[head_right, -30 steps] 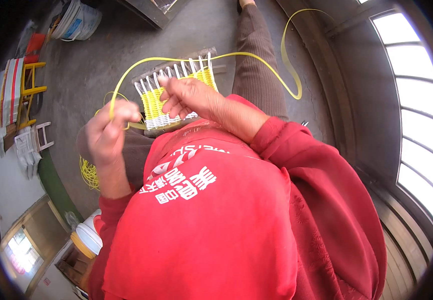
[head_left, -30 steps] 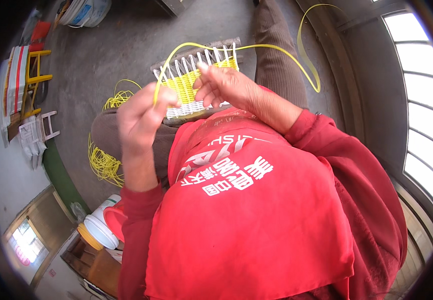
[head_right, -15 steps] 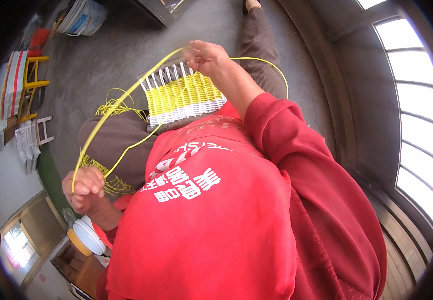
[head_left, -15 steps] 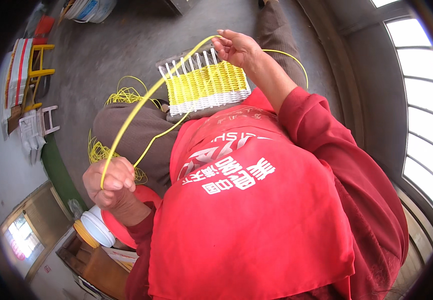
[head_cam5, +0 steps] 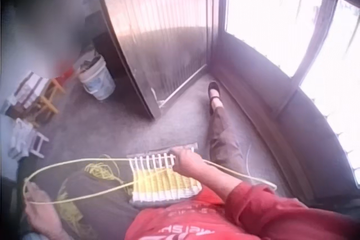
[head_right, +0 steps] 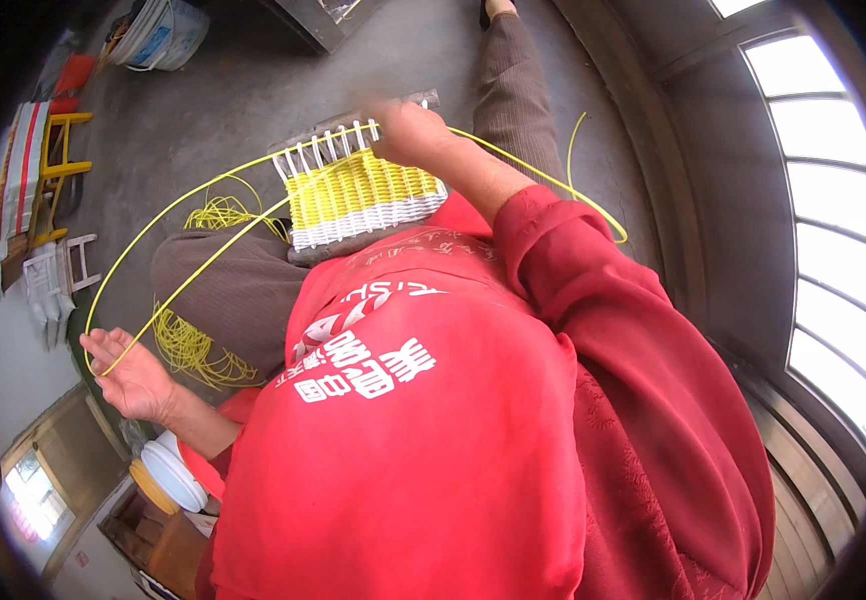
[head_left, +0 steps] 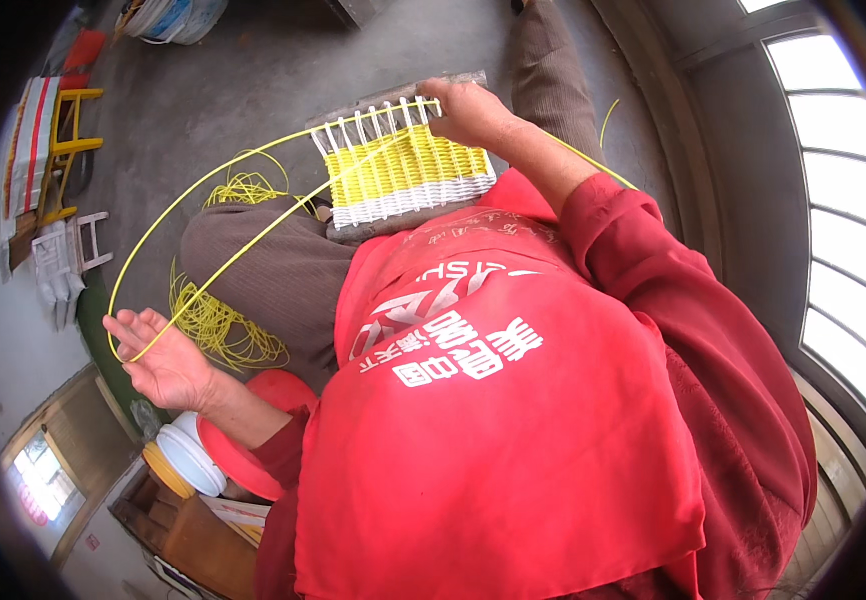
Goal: The person sits on the floor and weaves yellow plastic strips through a white basket frame. They repeatedly pull the strip through the frame's slots and tighten it by hand to build up the basket wall.
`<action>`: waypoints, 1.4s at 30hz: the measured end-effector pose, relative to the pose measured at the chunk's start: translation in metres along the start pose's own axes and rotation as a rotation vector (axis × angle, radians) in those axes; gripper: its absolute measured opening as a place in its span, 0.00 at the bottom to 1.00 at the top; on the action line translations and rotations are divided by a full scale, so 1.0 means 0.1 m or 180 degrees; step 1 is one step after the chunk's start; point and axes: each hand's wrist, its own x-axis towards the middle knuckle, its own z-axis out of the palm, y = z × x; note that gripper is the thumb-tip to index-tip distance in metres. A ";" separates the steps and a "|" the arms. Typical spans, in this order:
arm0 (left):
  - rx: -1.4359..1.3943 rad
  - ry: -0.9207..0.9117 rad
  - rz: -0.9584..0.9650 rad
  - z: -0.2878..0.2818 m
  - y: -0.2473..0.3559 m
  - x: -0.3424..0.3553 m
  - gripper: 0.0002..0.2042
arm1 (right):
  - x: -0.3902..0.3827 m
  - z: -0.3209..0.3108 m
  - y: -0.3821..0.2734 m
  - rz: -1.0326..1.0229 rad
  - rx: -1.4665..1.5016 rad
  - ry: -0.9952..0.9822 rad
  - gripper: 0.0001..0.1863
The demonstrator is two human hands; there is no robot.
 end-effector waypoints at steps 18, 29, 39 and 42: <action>0.1015 -0.0139 0.1022 0.10 0.45 0.11 0.15 | 0.46 -0.02 0.30 0.0158 -0.0450 -0.1623 0.14; 0.5223 0.0589 0.0361 0.01 0.15 0.13 0.05 | 0.73 -0.58 -0.68 -0.1521 0.0156 -0.0035 0.10; 0.2015 -0.1237 -0.1800 1.37 -1.54 -0.30 0.14 | 0.22 -1.35 -2.40 -0.2584 0.2699 -0.0668 0.09; 0.1221 -0.1148 -0.1772 1.47 -1.86 -0.32 0.12 | 0.21 -1.40 -2.56 -0.2619 0.3137 -0.0716 0.10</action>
